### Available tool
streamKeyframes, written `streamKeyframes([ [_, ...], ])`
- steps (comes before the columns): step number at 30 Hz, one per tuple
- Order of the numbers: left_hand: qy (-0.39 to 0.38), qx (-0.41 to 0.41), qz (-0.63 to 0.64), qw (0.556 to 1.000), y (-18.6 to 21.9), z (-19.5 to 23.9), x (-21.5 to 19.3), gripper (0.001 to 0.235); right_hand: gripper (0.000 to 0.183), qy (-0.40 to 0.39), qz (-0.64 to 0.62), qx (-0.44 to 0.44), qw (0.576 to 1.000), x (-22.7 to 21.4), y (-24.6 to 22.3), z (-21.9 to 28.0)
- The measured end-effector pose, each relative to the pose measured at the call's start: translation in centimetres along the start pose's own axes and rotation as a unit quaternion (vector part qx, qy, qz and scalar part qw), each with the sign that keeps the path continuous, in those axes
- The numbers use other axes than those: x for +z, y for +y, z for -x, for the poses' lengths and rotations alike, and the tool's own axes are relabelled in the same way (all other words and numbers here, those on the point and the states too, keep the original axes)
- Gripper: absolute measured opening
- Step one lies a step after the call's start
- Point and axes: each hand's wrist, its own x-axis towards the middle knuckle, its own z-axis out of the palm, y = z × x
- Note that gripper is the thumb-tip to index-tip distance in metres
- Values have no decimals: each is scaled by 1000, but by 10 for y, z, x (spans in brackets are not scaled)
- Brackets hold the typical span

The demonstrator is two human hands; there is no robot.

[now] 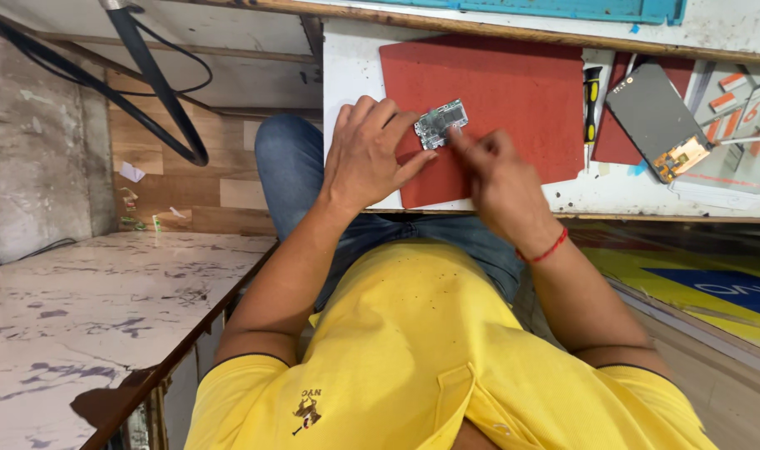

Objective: The person uses a small brush to repeatedly scrub the surface of a small circuit board placed on a red mat. The person holds the board with one hand and scrubs with the other, focusing on different areas of the board.

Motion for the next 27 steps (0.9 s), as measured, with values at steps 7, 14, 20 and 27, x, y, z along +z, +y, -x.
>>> streamKeyframes([
  [7,-4,-10,-1,1000,-3,4,2,52,59,4,-48,0,999,-2,-5,-2],
  [14,1,-23,26,999,-4,1,2,54,56,-100,17,24,995,-8,-18,-4],
  [20,-4,-56,45,997,-2,0,3,54,63,-68,0,-1,998,-13,-22,-7],
  [27,-3,-32,44,999,-1,2,1,52,64,-55,1,14,998,-3,-22,0],
])
